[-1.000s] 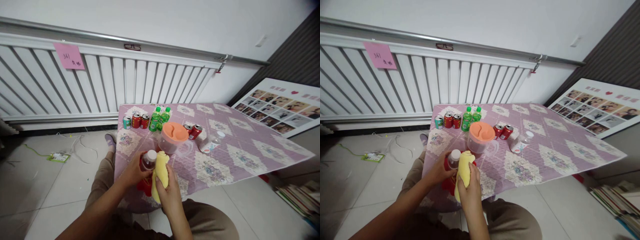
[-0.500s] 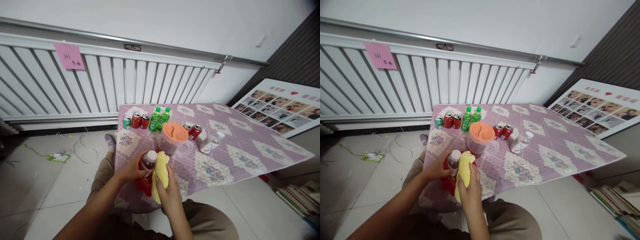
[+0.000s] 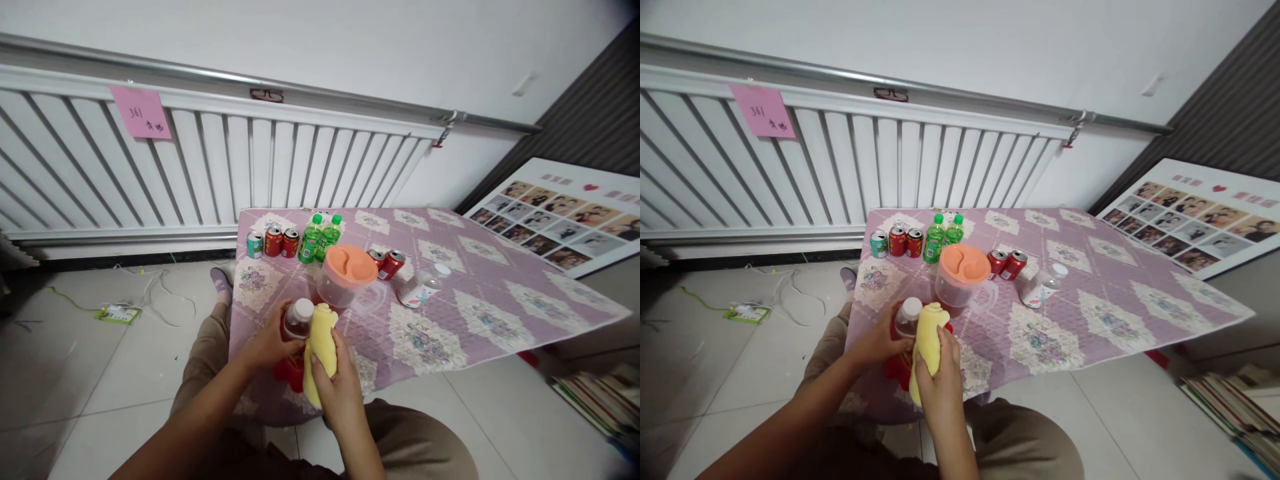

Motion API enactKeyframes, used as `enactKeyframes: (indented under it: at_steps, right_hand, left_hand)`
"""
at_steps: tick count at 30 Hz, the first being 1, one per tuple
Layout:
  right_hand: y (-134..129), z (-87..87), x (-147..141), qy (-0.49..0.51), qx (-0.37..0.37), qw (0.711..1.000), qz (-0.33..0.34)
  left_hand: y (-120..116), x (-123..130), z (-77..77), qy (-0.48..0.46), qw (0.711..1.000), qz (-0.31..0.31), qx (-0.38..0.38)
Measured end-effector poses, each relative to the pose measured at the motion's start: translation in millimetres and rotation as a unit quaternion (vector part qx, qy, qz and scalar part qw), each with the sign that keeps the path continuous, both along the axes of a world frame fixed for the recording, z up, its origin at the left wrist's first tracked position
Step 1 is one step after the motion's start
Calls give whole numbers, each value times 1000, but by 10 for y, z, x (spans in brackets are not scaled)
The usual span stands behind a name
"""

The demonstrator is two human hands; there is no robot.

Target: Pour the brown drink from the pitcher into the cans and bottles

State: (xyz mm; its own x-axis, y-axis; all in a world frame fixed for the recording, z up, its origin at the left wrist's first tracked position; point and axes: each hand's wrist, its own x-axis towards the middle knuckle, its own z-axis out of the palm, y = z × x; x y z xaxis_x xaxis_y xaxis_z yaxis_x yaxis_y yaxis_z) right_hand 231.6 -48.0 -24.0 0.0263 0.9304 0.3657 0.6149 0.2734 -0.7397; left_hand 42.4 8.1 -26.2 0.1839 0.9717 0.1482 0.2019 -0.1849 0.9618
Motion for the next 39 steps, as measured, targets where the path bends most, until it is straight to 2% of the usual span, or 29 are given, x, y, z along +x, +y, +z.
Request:
enactKeyframes:
  at_steps: [3,5,7,11,14,16,18,21,23,27,29,31,36,39]
  right_hand:
    - [0,10,-25,11,9,1000,-9]
    - [1,15,-43,17,11,1000,-14]
    - [0,17,-58,21,12,1000,-15]
    - [-12,17,-87,29,24,999,-22]
    - [-27,42,-92,32,27,999,-31]
    - [-33,65,-80,21,17,999,-24]
    - [-34,79,-65,8,10,1000,-12]
    - [-32,71,-68,8,16,1000,-12]
    - [-34,60,-92,16,26,999,-20]
    - [-46,61,-124,20,35,999,-24]
    - [-50,64,-114,15,37,999,-20]
    - [-50,61,-95,9,38,999,-17]
    - [-43,50,-79,-4,38,999,-20]
    - [-51,64,-80,-13,52,998,-21]
  left_hand:
    - [52,-107,45,-4,999,-52,8]
    - [61,-134,69,5,998,-65,11]
    - [37,-110,86,14,999,-43,-1]
    - [-54,5,107,45,998,45,-24]
    - [-77,22,118,61,996,64,-11]
    - [-57,-24,132,65,997,39,5]
    - [-26,-90,153,58,998,-11,19]
    - [-2,-147,185,32,997,-63,13]
    - [-16,-131,189,31,999,-41,-4]
    - [-78,-34,138,60,997,42,-26]
    - [-88,-13,111,60,997,51,-24]
    - [-75,-25,110,49,998,39,-17]
    - [-22,-81,204,29,999,-40,-1]
    - [-24,-58,213,27,999,-41,-5]
